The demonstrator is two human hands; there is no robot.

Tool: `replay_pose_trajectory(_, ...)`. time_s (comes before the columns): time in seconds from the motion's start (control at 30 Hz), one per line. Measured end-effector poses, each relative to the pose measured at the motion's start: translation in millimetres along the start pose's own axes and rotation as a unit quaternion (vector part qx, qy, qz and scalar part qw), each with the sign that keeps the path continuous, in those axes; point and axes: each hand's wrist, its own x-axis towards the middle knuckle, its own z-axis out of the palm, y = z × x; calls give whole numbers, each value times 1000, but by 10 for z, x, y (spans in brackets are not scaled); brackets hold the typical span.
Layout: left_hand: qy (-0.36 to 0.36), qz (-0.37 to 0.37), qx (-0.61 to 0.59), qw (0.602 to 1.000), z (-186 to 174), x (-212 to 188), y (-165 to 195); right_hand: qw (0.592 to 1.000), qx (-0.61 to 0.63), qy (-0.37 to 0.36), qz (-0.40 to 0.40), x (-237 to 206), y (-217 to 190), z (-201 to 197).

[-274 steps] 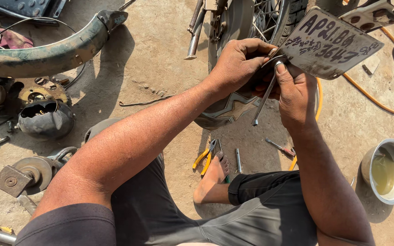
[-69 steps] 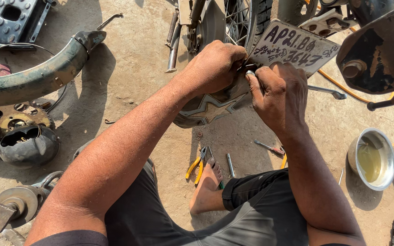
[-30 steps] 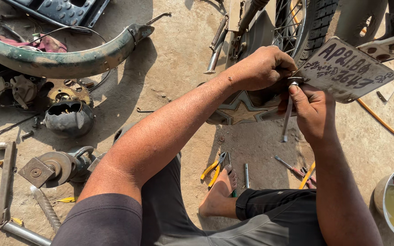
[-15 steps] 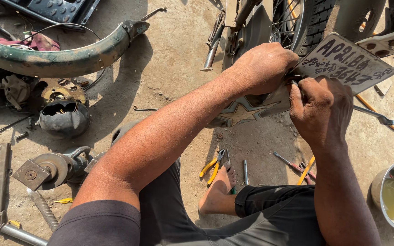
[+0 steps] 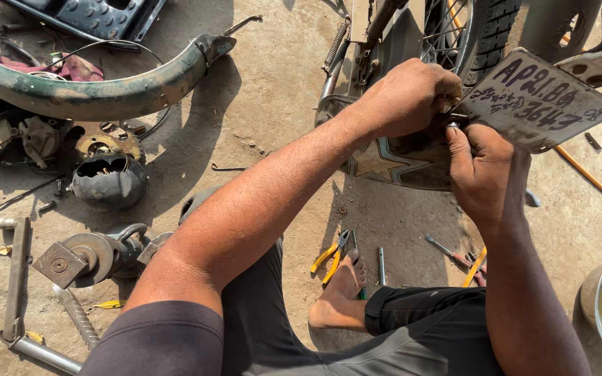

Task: The person sits on the ground beside a motorcycle and uses a spanner to unbolt the rear license plate from the frame. They work the mounting bolts by hand and with the wrench, then pull the plate free and set it down on the ground.

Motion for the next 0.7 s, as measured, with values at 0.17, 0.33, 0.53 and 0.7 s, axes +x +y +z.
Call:
replay_pose_trajectory(0.17, -50, -18, -96, 994, 72, 15, -100, 924, 359, -90, 92, 31, 68, 118)
replay_pose_trajectory(0.33, -41, -18, -222, 974, 117, -23, -180, 838, 528, -99, 94, -31, 17, 194)
replay_pose_trajectory(0.53, -16, -35, -229, 973, 171, -98, -128, 856, 495, -100, 112, 44, -148, 65)
replay_pose_trajectory(0.7, 2, 23, -43, 999, 71, -40, 19, 973, -206, 7, -107, 73, -195, -236)
